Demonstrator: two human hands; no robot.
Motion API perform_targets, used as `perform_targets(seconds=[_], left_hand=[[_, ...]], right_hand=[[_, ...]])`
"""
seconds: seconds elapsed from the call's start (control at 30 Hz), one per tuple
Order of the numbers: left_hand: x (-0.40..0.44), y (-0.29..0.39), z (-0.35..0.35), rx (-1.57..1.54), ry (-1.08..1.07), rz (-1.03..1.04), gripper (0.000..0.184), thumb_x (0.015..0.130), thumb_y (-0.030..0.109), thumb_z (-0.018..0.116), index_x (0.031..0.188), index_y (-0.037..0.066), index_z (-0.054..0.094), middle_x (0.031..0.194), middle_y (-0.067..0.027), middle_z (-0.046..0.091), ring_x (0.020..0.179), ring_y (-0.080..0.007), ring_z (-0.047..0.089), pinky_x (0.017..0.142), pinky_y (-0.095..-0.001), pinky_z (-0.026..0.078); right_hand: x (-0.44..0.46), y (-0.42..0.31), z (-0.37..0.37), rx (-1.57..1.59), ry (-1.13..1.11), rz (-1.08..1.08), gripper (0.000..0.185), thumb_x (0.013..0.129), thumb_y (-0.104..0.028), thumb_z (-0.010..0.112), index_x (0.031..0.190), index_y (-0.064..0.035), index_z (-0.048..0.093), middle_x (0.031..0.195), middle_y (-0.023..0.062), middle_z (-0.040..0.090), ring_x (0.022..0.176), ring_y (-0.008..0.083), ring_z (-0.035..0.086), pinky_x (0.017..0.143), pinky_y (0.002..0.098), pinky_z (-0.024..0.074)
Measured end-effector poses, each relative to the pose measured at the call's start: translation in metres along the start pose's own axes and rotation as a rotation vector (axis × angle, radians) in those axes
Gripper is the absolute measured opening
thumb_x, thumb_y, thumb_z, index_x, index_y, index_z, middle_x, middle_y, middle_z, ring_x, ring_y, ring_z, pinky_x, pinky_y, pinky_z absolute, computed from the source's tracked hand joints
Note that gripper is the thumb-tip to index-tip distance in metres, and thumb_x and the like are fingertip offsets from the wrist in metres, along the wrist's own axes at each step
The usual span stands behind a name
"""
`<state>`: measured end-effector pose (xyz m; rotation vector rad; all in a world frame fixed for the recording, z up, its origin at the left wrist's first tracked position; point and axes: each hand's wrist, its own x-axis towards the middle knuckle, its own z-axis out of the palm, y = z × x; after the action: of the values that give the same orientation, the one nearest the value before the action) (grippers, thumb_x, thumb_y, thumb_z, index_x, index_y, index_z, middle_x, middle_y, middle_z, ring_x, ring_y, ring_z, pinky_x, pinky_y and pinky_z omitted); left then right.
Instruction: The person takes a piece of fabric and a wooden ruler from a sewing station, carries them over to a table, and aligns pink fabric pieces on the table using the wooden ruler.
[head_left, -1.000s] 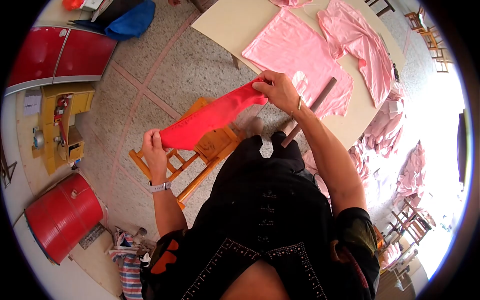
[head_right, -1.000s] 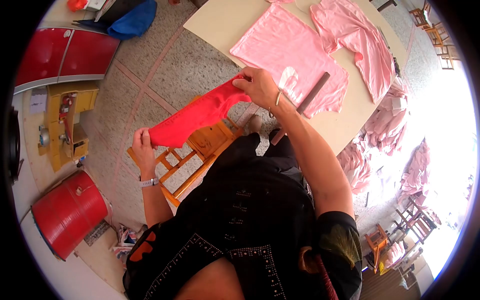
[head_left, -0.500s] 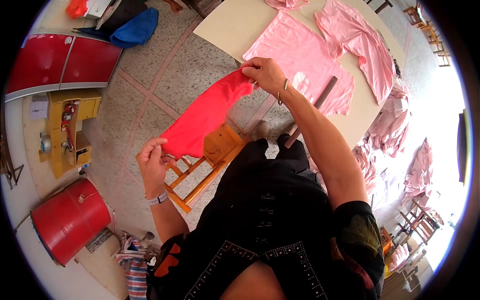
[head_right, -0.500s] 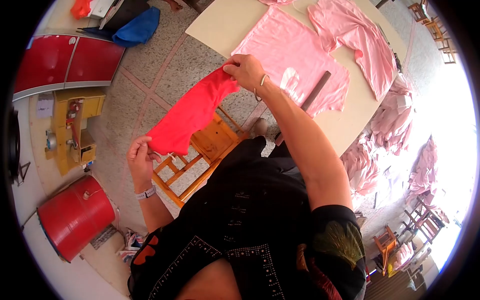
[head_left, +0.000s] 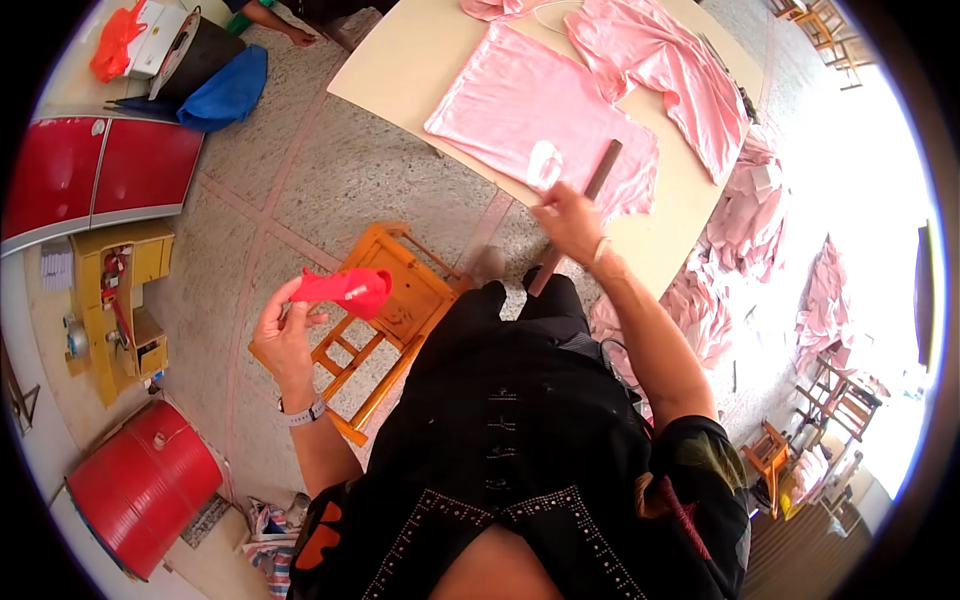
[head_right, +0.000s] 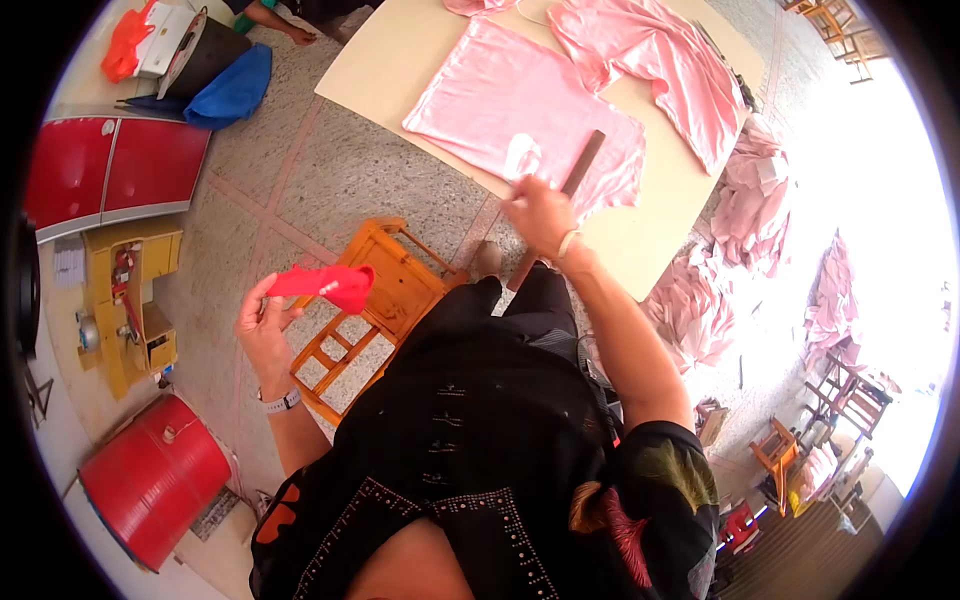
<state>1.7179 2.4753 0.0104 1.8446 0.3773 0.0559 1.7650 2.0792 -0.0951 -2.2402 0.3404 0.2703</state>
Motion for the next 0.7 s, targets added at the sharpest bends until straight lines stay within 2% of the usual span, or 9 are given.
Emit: perform_targets(seconds=[0.03,0.1,0.17,0.27,0.33,0.43,0.53,0.63,0.7], left_hand=[[0.001,0.000,0.000,0.027,0.026,-0.015,0.023,0.096,0.001,0.057,0.117,-0.003,0.066,0.103,-0.0132,0.070,0.090,-0.0168,0.070,0.064,-0.0261,0.062],[0.003,0.000,0.002,0.044,0.042,0.019,0.019,0.096,0.002,0.059,0.113,-0.003,0.066,0.101,-0.0131,0.070,0.091,-0.0165,0.070,0.065,-0.0260,0.061],[0.004,0.000,0.006,0.047,0.062,0.036,0.017,0.096,0.004,0.060,0.110,-0.003,0.067,0.099,-0.0128,0.070,0.089,-0.0156,0.070,0.065,-0.0257,0.061],[0.008,0.000,0.014,0.075,0.077,0.031,0.014,0.096,0.008,0.062,0.106,-0.001,0.067,0.096,-0.0103,0.070,0.083,-0.0134,0.068,0.065,-0.0249,0.059],[0.009,0.002,0.015,0.165,0.074,0.017,0.015,0.096,0.012,0.064,0.105,0.000,0.067,0.093,-0.0067,0.068,0.080,-0.0118,0.066,0.067,-0.0244,0.055],[0.016,-0.013,0.005,0.417,0.118,0.235,0.016,0.096,0.016,0.064,0.102,0.001,0.066,0.092,-0.0023,0.065,0.079,-0.0109,0.060,0.071,-0.0249,0.049],[0.021,-0.006,0.008,0.351,0.113,0.231,0.015,0.098,0.017,0.063,0.101,0.002,0.064,0.093,0.0006,0.060,0.081,-0.0086,0.053,0.072,-0.0243,0.045],[0.019,0.004,0.017,0.297,0.043,0.188,0.014,0.100,0.015,0.059,0.105,0.002,0.060,0.093,0.0008,0.059,0.086,-0.0060,0.053,0.078,-0.0223,0.044],[0.021,0.002,0.021,0.229,-0.014,0.203,0.014,0.100,0.016,0.058,0.104,0.002,0.059,0.092,0.0014,0.059,0.086,-0.0056,0.052,0.078,-0.0221,0.044]], right_hand=[[0.002,0.025,-0.010,-0.030,0.104,0.046,0.027,0.079,-0.024,0.072,0.090,-0.0003,0.064,0.084,0.0203,0.069,0.082,0.0362,0.068,0.076,0.0434,0.0529],[0.004,0.068,-0.032,-0.033,0.136,0.146,0.025,0.078,-0.021,0.071,0.084,0.0002,0.059,0.085,0.0220,0.067,0.083,0.0395,0.066,0.078,0.0471,0.0516],[0.011,0.121,-0.038,-0.180,0.209,0.111,0.023,0.078,-0.018,0.069,0.086,-0.0001,0.057,0.089,0.0237,0.065,0.086,0.0400,0.064,0.079,0.0476,0.0503],[0.015,0.144,-0.045,-0.235,0.225,0.097,0.023,0.078,-0.016,0.068,0.092,-0.0015,0.057,0.097,0.0238,0.062,0.093,0.0409,0.061,0.081,0.0482,0.0490],[0.018,0.148,-0.044,-0.292,0.222,0.104,0.025,0.077,-0.016,0.068,0.095,-0.0024,0.058,0.100,0.0233,0.060,0.093,0.0421,0.060,0.082,0.0496,0.0488],[0.030,0.164,-0.037,-0.217,0.266,0.098,0.029,0.075,-0.019,0.071,0.097,-0.0025,0.060,0.103,0.0212,0.060,0.097,0.0399,0.058,0.085,0.0463,0.0482],[0.016,0.128,-0.051,-0.512,0.211,0.126,0.033,0.078,-0.024,0.071,0.103,-0.0048,0.061,0.109,0.0185,0.060,0.106,0.0382,0.054,0.092,0.0462,0.0451],[0.019,0.120,-0.047,-0.486,0.268,0.075,0.037,0.080,-0.024,0.070,0.109,-0.0039,0.059,0.107,0.0195,0.060,0.104,0.0373,0.055,0.092,0.0453,0.0454],[0.032,0.132,-0.028,-0.279,0.301,-0.027,0.041,0.084,-0.024,0.068,0.114,0.0008,0.056,0.108,0.0233,0.060,0.101,0.0394,0.057,0.089,0.0458,0.0470]])
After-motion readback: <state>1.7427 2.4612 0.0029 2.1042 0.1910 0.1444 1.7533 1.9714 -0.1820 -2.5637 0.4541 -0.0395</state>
